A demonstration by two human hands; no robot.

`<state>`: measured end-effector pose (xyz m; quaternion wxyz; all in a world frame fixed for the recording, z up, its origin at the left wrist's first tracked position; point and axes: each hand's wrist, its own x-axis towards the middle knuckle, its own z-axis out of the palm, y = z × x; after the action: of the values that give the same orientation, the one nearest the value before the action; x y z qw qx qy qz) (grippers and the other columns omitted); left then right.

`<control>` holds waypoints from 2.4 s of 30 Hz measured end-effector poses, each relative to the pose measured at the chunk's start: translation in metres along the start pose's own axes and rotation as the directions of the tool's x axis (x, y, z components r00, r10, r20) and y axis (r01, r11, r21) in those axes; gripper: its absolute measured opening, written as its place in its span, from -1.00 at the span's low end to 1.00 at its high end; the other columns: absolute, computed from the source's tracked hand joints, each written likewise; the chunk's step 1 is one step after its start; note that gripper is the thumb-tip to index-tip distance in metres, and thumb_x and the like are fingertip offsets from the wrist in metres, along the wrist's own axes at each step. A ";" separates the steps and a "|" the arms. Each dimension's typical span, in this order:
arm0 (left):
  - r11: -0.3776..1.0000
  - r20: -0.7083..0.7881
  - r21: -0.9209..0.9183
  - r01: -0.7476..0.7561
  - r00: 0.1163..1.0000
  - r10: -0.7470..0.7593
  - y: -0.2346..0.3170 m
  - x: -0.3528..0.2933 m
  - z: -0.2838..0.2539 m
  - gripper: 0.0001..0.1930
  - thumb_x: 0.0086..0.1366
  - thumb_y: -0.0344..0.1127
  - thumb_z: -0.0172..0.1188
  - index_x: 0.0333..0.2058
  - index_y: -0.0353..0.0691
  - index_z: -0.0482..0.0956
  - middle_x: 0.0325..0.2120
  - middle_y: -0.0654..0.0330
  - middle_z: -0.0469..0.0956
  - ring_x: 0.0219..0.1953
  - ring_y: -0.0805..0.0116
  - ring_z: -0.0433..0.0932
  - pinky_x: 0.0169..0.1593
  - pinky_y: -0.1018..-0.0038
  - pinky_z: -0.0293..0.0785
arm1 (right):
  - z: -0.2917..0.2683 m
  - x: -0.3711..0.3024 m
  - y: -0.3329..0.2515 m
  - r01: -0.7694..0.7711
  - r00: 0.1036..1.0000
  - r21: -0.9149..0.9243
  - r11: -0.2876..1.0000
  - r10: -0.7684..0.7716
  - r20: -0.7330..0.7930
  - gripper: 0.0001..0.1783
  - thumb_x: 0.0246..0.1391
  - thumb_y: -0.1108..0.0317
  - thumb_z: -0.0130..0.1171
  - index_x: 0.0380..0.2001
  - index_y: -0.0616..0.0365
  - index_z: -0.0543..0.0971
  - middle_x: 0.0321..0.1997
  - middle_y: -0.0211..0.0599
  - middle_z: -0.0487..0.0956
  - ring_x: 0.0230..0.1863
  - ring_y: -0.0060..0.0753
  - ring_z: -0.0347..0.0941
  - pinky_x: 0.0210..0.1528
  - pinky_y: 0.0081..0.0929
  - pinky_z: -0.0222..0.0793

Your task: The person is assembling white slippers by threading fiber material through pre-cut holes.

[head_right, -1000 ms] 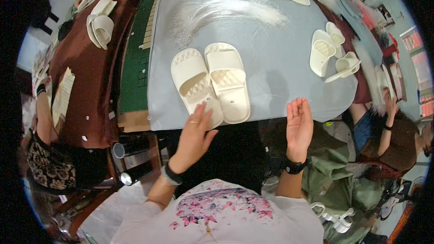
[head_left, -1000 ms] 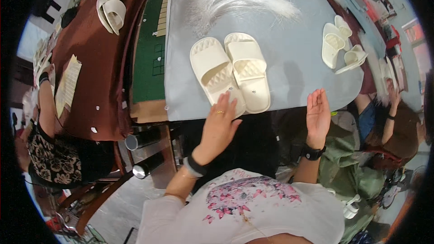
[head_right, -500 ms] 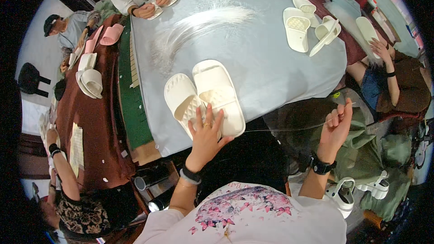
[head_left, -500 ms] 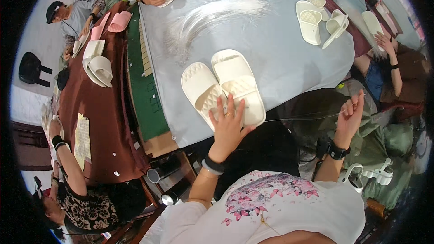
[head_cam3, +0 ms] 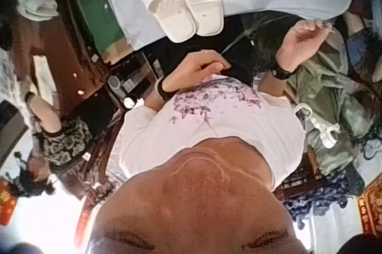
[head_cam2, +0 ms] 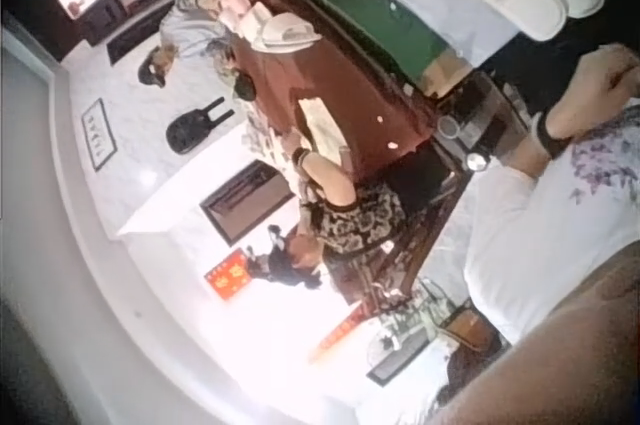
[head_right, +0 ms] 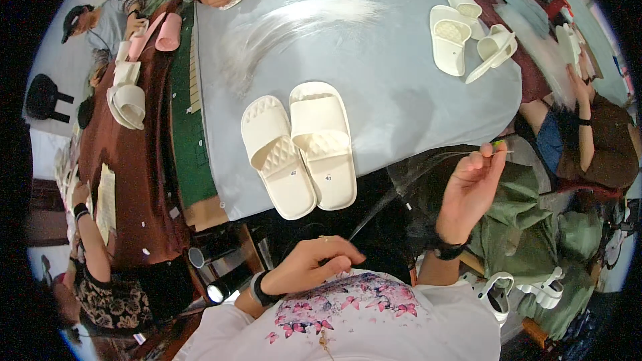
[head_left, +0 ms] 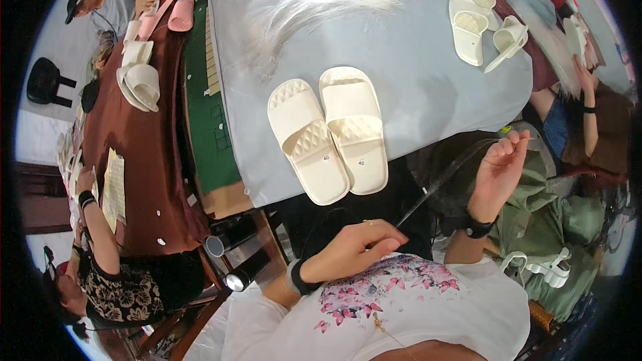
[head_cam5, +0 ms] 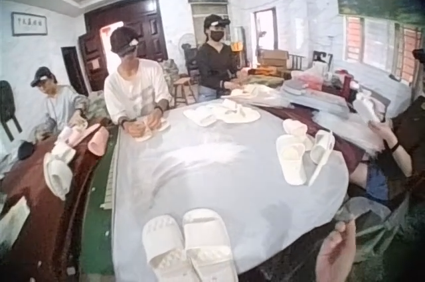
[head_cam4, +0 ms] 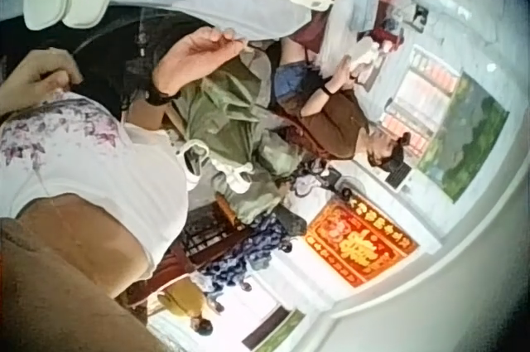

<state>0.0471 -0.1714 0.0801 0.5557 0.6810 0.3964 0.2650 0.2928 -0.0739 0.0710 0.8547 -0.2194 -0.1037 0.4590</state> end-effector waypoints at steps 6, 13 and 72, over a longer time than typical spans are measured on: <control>0.898 -0.426 -0.435 0.071 0.862 -0.275 -0.006 0.010 -0.010 -0.62 0.37 -0.18 -0.27 -0.23 -0.38 0.43 -0.47 0.15 0.50 -0.37 0.39 0.48 -0.20 0.52 0.36 | 0.019 -0.049 0.020 0.006 0.961 -0.151 0.988 0.036 0.274 -0.81 0.23 0.28 -0.24 -0.17 0.09 0.30 -0.54 -0.42 0.30 -0.70 -0.70 0.09 -0.73 -0.79 0.07; 0.529 0.065 -0.720 -0.448 0.717 0.694 -0.059 -0.036 -0.098 -0.84 0.08 -0.38 0.20 -0.54 -0.40 0.55 -0.68 0.18 0.47 -0.73 0.37 0.34 -0.61 0.44 0.21 | -0.014 -0.018 -0.004 0.044 0.990 -0.277 0.960 -0.004 0.143 -0.74 0.21 0.23 -0.17 -0.14 0.14 0.33 -0.58 -0.49 0.29 -0.73 -0.75 0.05 -0.75 -0.79 0.02; 0.338 0.166 -0.860 0.382 0.837 -0.522 -0.049 -0.022 -0.030 -0.63 0.32 -0.13 -0.19 -0.64 -0.16 0.28 -0.83 0.37 0.12 -0.80 0.43 0.24 -0.68 0.59 0.12 | -0.016 -0.075 0.009 -0.384 0.510 -0.769 0.511 0.812 0.285 -0.87 0.08 0.45 -0.04 -0.36 0.32 0.41 -0.70 -0.27 0.43 -0.80 -0.58 0.27 -0.79 -0.68 0.17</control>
<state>-0.0014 -0.1703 0.0419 0.8422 0.1464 0.4168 0.3091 0.2508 -0.1360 0.0545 0.4121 -0.3440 -0.4318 0.7248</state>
